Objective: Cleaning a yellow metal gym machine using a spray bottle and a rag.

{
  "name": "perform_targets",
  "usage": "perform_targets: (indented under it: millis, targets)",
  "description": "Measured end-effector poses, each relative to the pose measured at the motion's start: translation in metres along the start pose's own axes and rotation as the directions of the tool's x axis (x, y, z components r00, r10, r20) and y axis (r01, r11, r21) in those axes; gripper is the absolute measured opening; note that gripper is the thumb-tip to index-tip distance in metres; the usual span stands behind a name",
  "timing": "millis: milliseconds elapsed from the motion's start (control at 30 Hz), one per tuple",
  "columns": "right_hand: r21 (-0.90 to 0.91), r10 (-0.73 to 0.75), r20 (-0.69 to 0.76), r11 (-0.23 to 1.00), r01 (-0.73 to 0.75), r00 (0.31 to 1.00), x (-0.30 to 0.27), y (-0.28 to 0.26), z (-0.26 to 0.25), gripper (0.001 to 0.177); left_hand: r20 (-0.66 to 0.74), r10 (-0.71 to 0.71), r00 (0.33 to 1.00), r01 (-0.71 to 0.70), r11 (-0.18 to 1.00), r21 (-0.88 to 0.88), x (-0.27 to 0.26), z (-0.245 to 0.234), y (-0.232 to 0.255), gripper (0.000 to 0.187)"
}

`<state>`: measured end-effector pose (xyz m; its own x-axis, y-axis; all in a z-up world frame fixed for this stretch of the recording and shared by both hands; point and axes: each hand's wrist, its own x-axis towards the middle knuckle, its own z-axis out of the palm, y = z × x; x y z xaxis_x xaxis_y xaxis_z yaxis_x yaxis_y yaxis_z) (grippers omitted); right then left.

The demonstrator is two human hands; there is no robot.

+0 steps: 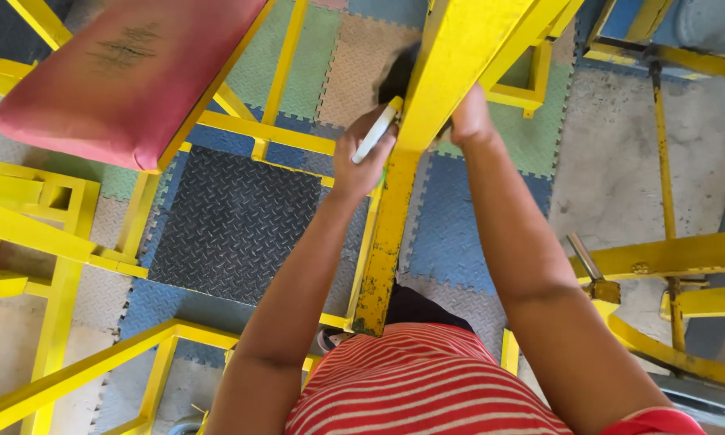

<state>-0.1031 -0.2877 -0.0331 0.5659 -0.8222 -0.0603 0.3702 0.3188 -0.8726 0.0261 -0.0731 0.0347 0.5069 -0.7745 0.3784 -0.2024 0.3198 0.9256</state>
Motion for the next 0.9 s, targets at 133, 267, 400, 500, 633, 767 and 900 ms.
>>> perform_targets:
  millis: [133,267,400,500,633,767,900]
  targets:
    - [-0.074,0.085,-0.070,0.993,-0.090,0.994,-0.016,0.059,-0.014,0.037,0.006,0.007,1.000,-0.007,0.998,0.069,-0.012,-0.002,-0.021,0.033]
    - [-0.024,0.076,-0.236,0.996,-0.084,0.969,-0.071,0.066,0.024,0.042,-0.052,-0.132,0.990,0.136,0.989,0.067,-0.026,0.000,-0.027,0.037]
    - [-0.125,-0.191,-0.173,0.977,0.171,0.966,-0.154,0.038,0.070,0.044,-0.072,-0.096,0.993,0.097,0.995,0.009,-0.043,-0.001,-0.026,0.034]
    - [-0.258,-0.336,-0.084,0.917,0.305,0.938,-0.210,0.005,0.108,0.048,-0.050,-0.213,0.976,0.207,0.973,-0.103,-0.050,-0.008,-0.023,0.038]
    - [-0.808,-0.435,0.518,0.035,0.588,0.737,-0.253,-0.053,0.159,0.044,0.033,-0.330,0.943,0.285,0.755,-0.591,-0.067,-0.025,-0.039,0.042]
    - [-0.781,-0.141,0.619,-0.001,0.625,0.773,-0.243,-0.062,0.172,0.050,-0.086,-0.346,0.934,0.333,0.933,-0.137,-0.074,-0.044,-0.007,0.039]
    - [-0.680,0.314,0.585,-0.313,0.663,0.748,-0.202,-0.058,0.194,0.026,-0.115,-0.268,0.956,0.261,0.962,-0.075,-0.085,-0.060,-0.033,0.039]
